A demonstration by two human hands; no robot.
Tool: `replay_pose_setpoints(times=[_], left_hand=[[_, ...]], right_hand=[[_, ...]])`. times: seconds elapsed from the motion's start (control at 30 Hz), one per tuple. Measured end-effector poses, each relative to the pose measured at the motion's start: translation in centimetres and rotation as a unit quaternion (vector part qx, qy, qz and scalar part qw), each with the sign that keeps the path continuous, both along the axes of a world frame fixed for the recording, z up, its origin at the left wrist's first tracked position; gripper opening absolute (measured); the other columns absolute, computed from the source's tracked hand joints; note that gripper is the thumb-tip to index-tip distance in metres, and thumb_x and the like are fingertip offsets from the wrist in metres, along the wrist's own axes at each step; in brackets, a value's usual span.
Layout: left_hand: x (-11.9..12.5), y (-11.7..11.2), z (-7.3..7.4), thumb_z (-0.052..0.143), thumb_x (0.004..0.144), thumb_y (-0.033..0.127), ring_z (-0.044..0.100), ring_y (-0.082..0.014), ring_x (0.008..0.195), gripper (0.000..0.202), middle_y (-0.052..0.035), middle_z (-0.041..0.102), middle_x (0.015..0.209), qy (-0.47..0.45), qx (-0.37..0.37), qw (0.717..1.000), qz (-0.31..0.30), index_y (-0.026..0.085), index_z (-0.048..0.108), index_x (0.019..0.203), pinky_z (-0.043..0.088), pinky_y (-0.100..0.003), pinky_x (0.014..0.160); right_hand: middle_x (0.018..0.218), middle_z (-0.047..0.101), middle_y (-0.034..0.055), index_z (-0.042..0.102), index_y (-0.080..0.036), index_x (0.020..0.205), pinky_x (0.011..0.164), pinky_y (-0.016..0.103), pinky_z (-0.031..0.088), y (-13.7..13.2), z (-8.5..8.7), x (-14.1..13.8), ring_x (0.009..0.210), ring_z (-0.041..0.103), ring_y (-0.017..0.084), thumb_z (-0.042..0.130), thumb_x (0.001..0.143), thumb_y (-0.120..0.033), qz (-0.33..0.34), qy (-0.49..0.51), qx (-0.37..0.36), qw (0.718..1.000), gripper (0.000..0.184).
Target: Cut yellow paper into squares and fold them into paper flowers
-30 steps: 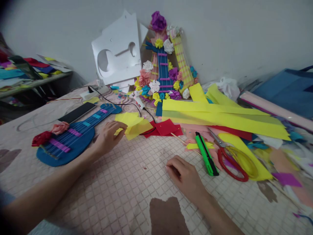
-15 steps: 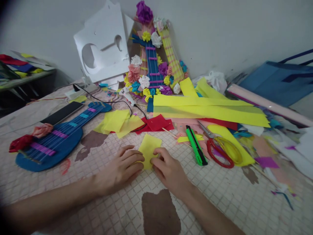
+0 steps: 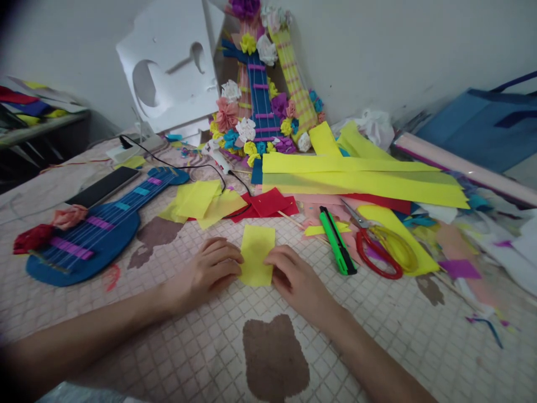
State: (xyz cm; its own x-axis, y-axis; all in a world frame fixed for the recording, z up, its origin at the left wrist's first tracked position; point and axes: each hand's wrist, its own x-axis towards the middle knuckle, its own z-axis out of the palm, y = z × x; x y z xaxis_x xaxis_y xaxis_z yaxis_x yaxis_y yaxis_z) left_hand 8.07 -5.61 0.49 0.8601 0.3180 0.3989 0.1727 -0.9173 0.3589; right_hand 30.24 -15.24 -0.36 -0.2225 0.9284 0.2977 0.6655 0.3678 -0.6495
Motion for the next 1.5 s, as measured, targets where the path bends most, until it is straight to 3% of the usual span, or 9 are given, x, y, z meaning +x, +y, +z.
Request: replay_pose_setpoints(times=[0.1, 0.23, 0.4, 0.57, 0.8, 1.27, 1.5], left_hand=[[0.0, 0.1, 0.0, 0.047, 0.09, 0.017, 0.056, -0.0158, 0.095, 0.014, -0.0027, 0.065, 0.094, 0.009, -0.025, 1.0, -0.013, 0.019, 0.06, 0.086, 0.033, -0.036, 0.094], [0.0, 0.3, -0.1, 0.048, 0.088, 0.015, 0.057, -0.0147, 0.088, 0.013, -0.0028, 0.065, 0.09, 0.006, -0.079, 0.997, -0.013, 0.017, 0.06, 0.084, 0.036, -0.033, 0.088], [0.0, 0.4, -0.2, 0.053, 0.083, 0.012, 0.056, -0.0161, 0.092, 0.015, -0.0029, 0.064, 0.094, 0.004, -0.107, 0.994, -0.006, 0.019, 0.061, 0.092, 0.036, -0.033, 0.087], [0.1, 0.6, 0.0, 0.055, 0.083, 0.015, 0.056, -0.0153, 0.092, 0.01, -0.0014, 0.064, 0.092, 0.014, -0.127, 0.992, -0.014, 0.02, 0.063, 0.084, 0.034, -0.033, 0.087], [1.3, 0.9, 0.7, 0.054, 0.081, 0.016, 0.056, -0.015, 0.084, 0.008, -0.0006, 0.062, 0.084, 0.066, -0.155, 0.986, 0.021, 0.019, 0.062, 0.081, 0.036, -0.03, 0.078], [1.9, 1.0, 1.0, 0.06, 0.077, 0.018, 0.055, -0.0138, 0.081, 0.006, 0.001, 0.061, 0.082, 0.086, -0.19, 0.978, 0.013, 0.017, 0.059, 0.072, 0.032, -0.033, 0.079], [2.4, 0.4, 0.5, 0.061, 0.075, 0.017, 0.054, -0.0172, 0.088, 0.002, 0.0004, 0.06, 0.085, 0.095, -0.179, 0.977, 0.068, 0.017, 0.059, 0.076, 0.031, -0.036, 0.083]], right_hand=[[0.103, 0.054, 0.0055, 0.054, -0.023, 0.095, 0.081, 0.03, 0.049, 0.0, 0.2, 0.1, 0.094, 0.056, 0.016, 0.047, 0.084, -0.005, 0.031, -0.013, -0.005, 0.999, 0.023], [0.108, 0.053, 0.0061, 0.054, -0.024, 0.101, 0.084, 0.03, 0.047, -0.1, 0.5, 0.2, 0.1, 0.054, 0.016, 0.05, 0.083, -0.006, 0.037, -0.014, -0.029, 0.999, 0.026], [0.108, 0.051, 0.0045, 0.055, -0.024, 0.091, 0.086, 0.029, 0.045, -0.2, 0.7, 0.1, 0.1, 0.053, 0.015, 0.051, 0.084, -0.007, 0.049, -0.02, -0.065, 0.997, 0.018], [0.106, 0.051, 0.0039, 0.055, -0.023, 0.093, 0.085, 0.029, 0.044, -0.2, 1.1, -0.1, 0.099, 0.053, 0.015, 0.053, 0.083, -0.008, 0.044, -0.001, -0.078, 0.996, 0.018], [0.092, 0.051, 0.003, 0.055, -0.02, 0.081, 0.07, 0.027, 0.045, 0.1, 1.1, -1.4, 0.084, 0.053, 0.014, 0.051, 0.083, -0.006, -0.02, 0.035, -0.09, 0.995, 0.015], [0.085, 0.05, 0.0022, 0.052, -0.02, 0.076, 0.066, 0.027, 0.045, 0.2, 0.9, -2.1, 0.077, 0.053, 0.015, 0.052, 0.079, -0.006, -0.073, 0.023, -0.073, 0.994, 0.014], [0.085, 0.05, 0.0028, 0.051, -0.02, 0.078, 0.066, 0.028, 0.046, 0.2, 0.7, -2.6, 0.077, 0.053, 0.015, 0.052, 0.078, -0.005, -0.092, 0.005, -0.067, 0.993, 0.015]])
